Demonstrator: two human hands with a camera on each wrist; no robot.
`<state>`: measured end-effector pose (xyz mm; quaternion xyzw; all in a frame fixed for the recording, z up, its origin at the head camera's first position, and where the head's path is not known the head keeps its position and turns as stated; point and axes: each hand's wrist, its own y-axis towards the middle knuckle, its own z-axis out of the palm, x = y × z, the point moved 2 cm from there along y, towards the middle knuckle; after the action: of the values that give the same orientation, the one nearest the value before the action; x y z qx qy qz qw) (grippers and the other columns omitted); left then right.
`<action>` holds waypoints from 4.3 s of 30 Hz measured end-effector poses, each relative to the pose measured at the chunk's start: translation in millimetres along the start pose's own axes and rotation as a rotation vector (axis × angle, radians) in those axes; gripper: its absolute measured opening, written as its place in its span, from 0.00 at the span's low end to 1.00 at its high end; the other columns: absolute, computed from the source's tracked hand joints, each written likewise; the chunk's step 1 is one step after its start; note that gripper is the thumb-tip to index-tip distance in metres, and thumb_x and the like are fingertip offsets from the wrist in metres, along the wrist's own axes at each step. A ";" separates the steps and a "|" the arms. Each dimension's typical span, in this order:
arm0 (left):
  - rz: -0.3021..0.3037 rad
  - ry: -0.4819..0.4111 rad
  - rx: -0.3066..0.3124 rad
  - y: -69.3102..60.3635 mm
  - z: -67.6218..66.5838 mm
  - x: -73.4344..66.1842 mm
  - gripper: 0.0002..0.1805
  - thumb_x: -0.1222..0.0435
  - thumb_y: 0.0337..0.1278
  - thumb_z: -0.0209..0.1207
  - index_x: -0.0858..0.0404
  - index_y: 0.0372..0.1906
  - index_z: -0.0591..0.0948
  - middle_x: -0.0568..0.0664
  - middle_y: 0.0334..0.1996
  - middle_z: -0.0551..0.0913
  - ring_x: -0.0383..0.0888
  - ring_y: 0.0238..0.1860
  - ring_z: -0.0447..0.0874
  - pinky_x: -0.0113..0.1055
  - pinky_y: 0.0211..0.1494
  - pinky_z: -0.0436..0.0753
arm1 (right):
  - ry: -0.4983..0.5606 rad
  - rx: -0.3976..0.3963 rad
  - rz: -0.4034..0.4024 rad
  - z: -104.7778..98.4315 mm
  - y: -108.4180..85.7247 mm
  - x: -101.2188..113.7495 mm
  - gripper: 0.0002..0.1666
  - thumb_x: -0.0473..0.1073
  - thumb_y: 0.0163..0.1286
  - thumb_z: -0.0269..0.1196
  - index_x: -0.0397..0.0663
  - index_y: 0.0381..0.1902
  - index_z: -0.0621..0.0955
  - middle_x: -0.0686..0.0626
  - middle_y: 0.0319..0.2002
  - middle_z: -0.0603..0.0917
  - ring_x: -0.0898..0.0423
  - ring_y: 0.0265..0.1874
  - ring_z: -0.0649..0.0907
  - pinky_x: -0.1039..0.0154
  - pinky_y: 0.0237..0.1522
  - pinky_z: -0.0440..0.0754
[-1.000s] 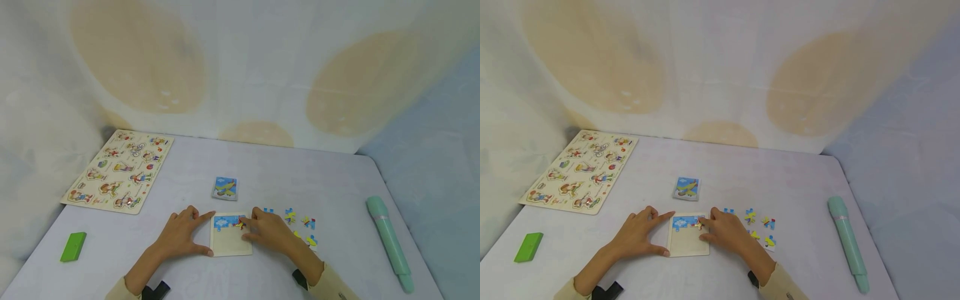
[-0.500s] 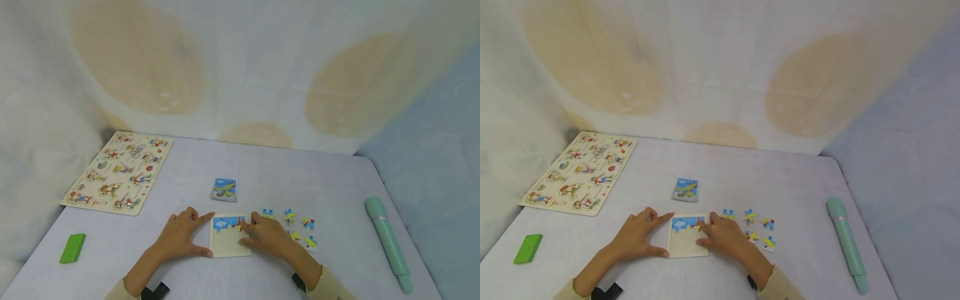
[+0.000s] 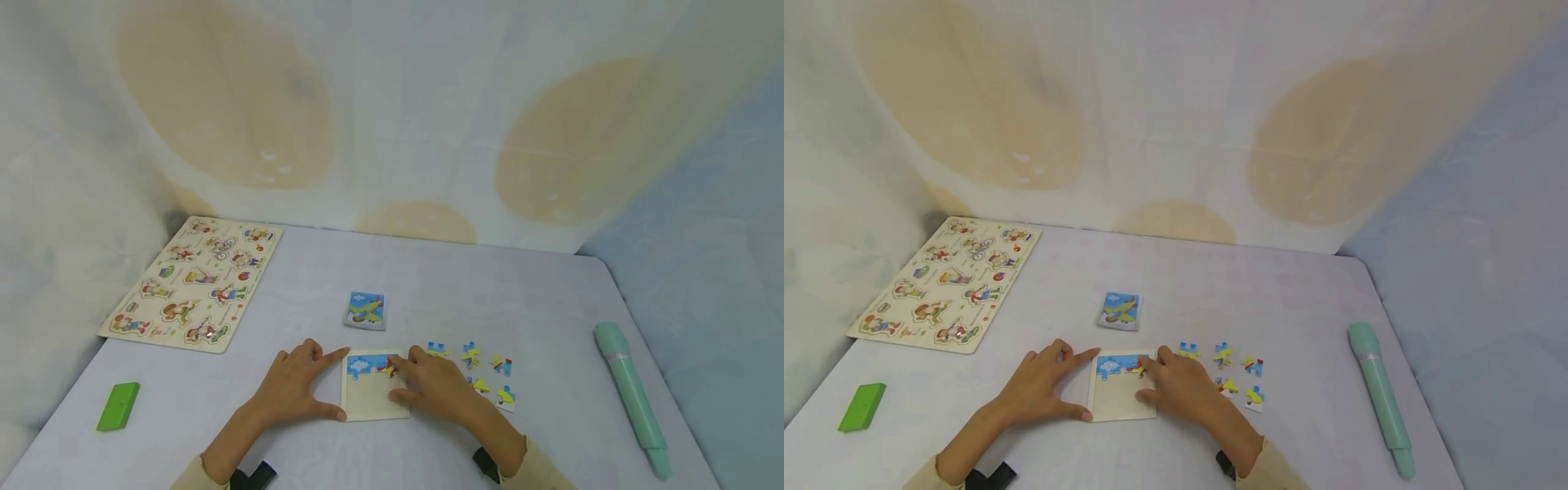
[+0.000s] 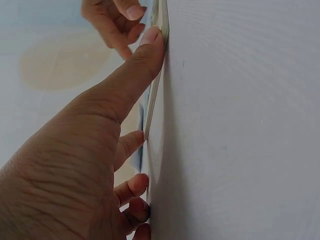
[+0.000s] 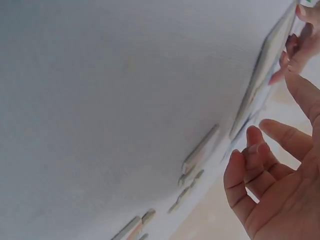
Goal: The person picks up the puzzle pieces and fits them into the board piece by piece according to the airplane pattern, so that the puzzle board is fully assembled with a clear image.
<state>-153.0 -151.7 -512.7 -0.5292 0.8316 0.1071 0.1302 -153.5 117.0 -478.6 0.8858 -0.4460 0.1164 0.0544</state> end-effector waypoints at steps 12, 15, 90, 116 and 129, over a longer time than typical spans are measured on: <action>-0.017 -0.002 0.006 -2.8 2.8 3.3 0.58 0.20 0.20 0.63 0.38 0.69 0.73 0.39 0.38 0.64 0.37 0.36 0.61 0.36 0.38 0.57 | 0.230 -0.128 0.138 -16.6 -8.4 -23.9 0.29 0.51 0.58 0.74 0.47 0.56 0.82 0.53 0.39 0.77 0.67 0.23 0.69 0.71 0.26 0.71; -0.014 -0.004 0.005 -2.5 2.5 2.8 0.58 0.20 0.20 0.62 0.38 0.69 0.73 0.39 0.38 0.64 0.37 0.36 0.61 0.36 0.38 0.57 | 0.327 -0.139 0.209 -16.5 -9.3 -33.9 0.29 0.49 0.57 0.75 0.47 0.56 0.82 0.53 0.38 0.77 0.65 0.23 0.69 0.70 0.25 0.70; 0.008 -0.001 -0.005 0.2 1.4 0.2 0.58 0.20 0.21 0.62 0.39 0.70 0.72 0.39 0.39 0.64 0.37 0.37 0.61 0.36 0.39 0.57 | 0.172 -0.304 0.153 -12.6 -14.6 -57.6 0.15 0.42 0.52 0.77 0.44 0.38 0.88 0.53 0.32 0.77 0.59 0.26 0.76 0.72 0.27 0.73; 0.012 -0.008 -0.014 0.2 2.3 0.9 0.58 0.20 0.22 0.62 0.39 0.69 0.72 0.39 0.39 0.64 0.37 0.37 0.61 0.36 0.39 0.57 | 0.223 -0.178 -0.066 -6.6 10.0 -0.3 0.17 0.47 0.55 0.75 0.48 0.41 0.88 0.56 0.34 0.77 0.60 0.29 0.77 0.74 0.30 0.72; 0.018 -0.011 -0.011 0.4 2.1 1.2 0.57 0.20 0.22 0.62 0.39 0.69 0.73 0.39 0.38 0.64 0.36 0.36 0.61 0.36 0.38 0.58 | 0.219 -0.095 -0.135 2.2 24.3 24.9 0.16 0.48 0.59 0.73 0.47 0.42 0.88 0.57 0.34 0.74 0.68 0.26 0.72 0.76 0.30 0.72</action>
<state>-153.7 -151.9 -515.1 -0.5220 0.8349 0.1160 0.1309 -158.3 82.7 -474.6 0.8921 -0.3819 0.1875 0.1524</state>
